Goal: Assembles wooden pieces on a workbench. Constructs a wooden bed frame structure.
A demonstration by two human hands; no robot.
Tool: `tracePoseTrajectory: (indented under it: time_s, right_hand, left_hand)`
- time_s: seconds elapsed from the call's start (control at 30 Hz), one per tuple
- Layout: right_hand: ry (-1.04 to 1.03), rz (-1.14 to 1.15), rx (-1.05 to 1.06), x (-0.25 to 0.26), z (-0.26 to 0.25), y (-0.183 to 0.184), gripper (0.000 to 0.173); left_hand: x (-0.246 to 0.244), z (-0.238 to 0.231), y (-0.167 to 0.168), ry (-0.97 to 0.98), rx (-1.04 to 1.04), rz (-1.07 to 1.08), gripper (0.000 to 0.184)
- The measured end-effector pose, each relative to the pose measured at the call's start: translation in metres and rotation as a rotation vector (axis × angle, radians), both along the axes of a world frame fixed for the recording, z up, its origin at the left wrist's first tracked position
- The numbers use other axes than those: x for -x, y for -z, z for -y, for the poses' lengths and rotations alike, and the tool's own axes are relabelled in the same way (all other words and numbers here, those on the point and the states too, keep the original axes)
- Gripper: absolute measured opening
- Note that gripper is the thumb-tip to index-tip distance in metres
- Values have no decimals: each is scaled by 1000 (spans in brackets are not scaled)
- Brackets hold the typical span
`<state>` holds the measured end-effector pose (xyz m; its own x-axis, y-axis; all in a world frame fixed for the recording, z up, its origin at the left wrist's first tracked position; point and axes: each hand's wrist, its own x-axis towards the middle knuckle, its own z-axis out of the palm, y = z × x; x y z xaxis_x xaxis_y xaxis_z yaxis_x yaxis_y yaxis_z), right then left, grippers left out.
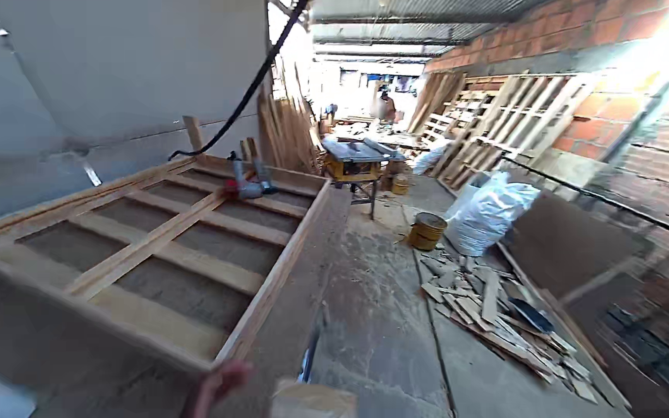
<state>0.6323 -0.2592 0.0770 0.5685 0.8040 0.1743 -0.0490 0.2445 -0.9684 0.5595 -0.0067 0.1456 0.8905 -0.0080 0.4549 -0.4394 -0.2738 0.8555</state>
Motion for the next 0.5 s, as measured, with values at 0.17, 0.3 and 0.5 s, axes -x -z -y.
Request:
tracePoseTrajectory:
  time_s: [0.17,0.3,0.5]
  right_hand:
    - [217,-110,-121,25,-29,77,82]
    - [615,-231,-185,-10,-22,38,85]
    - [690,-170,-222,-46,-24,-26,100]
  left_hand:
    - [36,-173,50,-1139,-239,103,42]
    - [45,-304,88,-1369,-158,-507,109]
    - [20,-348,109,-1100,-358,-786,84]
